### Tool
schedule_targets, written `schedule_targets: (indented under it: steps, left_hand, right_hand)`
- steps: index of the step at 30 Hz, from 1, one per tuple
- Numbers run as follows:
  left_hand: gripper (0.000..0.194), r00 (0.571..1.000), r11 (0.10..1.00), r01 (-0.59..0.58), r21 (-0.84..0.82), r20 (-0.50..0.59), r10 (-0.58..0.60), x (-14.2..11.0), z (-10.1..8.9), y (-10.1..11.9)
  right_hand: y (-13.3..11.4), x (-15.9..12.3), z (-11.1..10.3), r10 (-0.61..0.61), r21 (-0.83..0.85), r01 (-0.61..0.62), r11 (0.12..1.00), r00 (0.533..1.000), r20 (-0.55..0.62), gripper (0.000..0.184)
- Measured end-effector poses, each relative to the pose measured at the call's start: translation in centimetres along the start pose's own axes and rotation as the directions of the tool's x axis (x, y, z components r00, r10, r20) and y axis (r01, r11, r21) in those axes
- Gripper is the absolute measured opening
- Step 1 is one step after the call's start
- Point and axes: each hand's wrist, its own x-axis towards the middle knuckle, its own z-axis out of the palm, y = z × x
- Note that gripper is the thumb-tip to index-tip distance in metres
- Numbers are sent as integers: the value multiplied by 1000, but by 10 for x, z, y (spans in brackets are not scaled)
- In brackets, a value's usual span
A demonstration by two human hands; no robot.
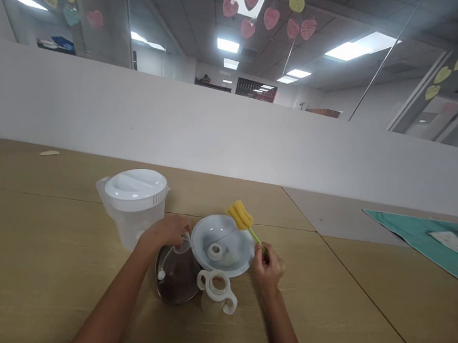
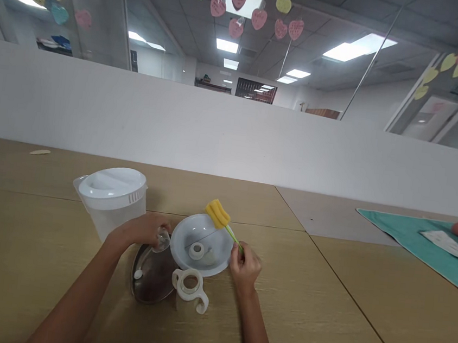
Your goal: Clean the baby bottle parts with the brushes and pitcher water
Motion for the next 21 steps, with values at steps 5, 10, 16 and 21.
schedule_targets:
  steps: [5,10,16,21]
  left_hand:
    - [42,996,990,82,112,33,-86,12,12,-2]
    - [41,999,996,31,83,41,-34,26,28,-5]
    - [54,999,997,19,69,36,-21,27,28,-3]
    - [50,996,995,-84,47,16,83,10,13,11]
  right_hand:
    - [1,-2,3,24,24,-24,999,1000,12,28]
    - [0,-3,6,-19,17,19,1000,999,46,26]
    - [2,-3,6,-14,-1,14,1000,999,49,26]
    - [4,-2,6,-3,-8,3,1000,999,52,28]
